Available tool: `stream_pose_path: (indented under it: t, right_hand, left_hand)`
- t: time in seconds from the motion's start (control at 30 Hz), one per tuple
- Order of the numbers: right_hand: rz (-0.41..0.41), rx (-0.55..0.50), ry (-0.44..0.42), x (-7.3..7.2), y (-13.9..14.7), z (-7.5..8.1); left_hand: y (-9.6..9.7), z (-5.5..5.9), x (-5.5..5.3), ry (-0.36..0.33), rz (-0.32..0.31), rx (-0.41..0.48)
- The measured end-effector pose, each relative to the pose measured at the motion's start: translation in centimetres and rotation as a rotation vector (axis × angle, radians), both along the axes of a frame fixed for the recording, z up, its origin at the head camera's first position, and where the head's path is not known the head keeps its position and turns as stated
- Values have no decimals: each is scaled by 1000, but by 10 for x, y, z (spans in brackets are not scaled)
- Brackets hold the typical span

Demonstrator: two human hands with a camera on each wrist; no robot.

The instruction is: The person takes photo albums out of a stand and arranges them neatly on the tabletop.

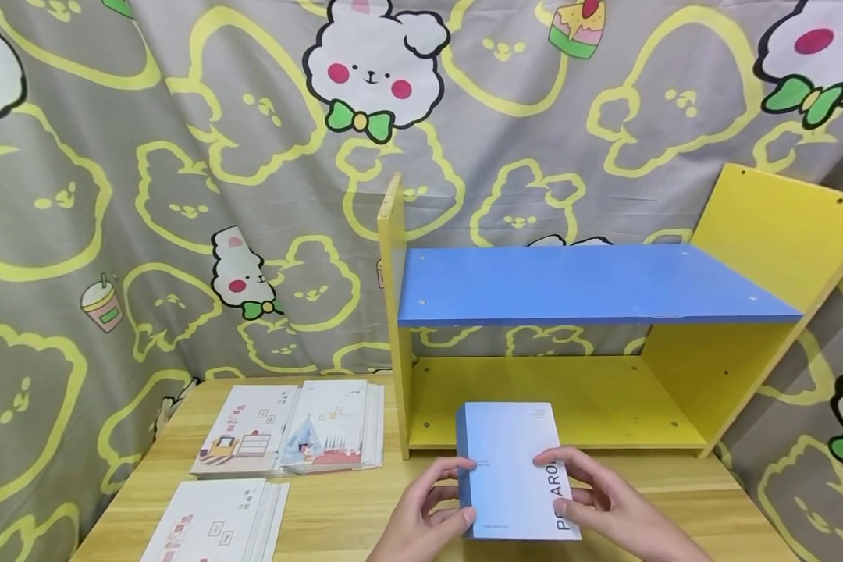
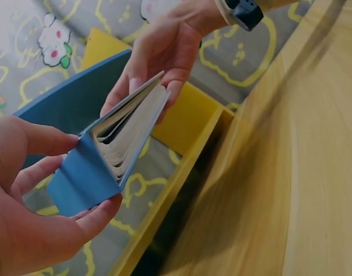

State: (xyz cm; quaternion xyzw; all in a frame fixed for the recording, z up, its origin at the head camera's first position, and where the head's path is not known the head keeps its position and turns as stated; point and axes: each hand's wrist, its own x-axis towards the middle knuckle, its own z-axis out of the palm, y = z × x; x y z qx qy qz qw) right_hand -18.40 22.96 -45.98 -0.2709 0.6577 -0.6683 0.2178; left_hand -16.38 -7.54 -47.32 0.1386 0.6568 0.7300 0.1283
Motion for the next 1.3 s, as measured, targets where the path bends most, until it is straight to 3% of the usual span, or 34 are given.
stream_pose_path:
  t: [0.33,0.67,1.0,1.17,1.3]
  right_hand:
    - [-15,87,-21,0,-19,-6]
    - [41,1,-134,0,-38,-18]
    - [78,-101,-272,4,-54,-29]
    - [80,-114,-272,4,-62,-33]
    - [35,-41,-221,1,-68,-31]
  left_hand:
    - [-19,-8,2,-32,-13,-17]
    - [-43,-18,5,-69,-52,-4]
    - [-60,-25,10,-82,-42,-8]
    - [-66,-29,12,-73,-42,-16]
    - [-72,-27,12,-35,-44,-26]
